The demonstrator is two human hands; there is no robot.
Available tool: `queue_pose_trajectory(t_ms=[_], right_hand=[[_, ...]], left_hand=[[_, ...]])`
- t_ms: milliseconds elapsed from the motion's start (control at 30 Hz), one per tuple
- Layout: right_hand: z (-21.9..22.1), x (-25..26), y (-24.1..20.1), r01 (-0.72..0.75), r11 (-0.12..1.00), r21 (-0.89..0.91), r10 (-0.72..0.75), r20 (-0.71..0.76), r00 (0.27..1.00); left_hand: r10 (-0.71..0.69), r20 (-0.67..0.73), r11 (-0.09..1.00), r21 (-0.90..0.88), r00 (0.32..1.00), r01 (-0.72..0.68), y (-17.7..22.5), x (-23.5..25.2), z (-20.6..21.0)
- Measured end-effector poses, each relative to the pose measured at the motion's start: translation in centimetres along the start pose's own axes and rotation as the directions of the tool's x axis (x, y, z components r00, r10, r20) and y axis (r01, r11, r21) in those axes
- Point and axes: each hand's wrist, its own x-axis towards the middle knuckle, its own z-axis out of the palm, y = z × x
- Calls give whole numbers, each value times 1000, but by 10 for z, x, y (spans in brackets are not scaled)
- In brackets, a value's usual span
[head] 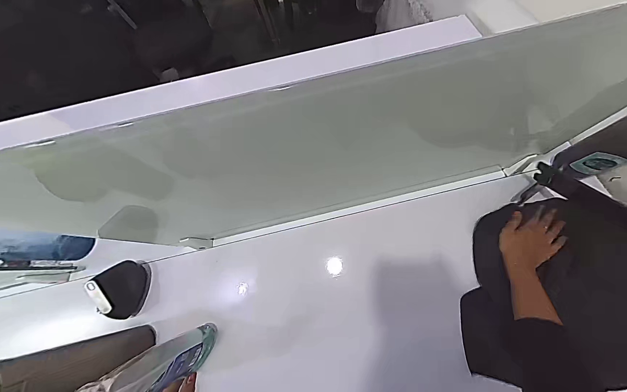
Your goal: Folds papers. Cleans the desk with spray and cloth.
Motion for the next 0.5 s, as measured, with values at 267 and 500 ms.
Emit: queue_pose_trajectory(t_ms=[267,500], right_hand=[[45,-147,-108,568,817,100,-572,16,820],[11,-36,-34,308,937,166,-322,67,944]], left_hand=[[19,-41,999,-27,999,-20,29,6,-13],[38,-47,999,-37,998,-40,16,5,-7]])
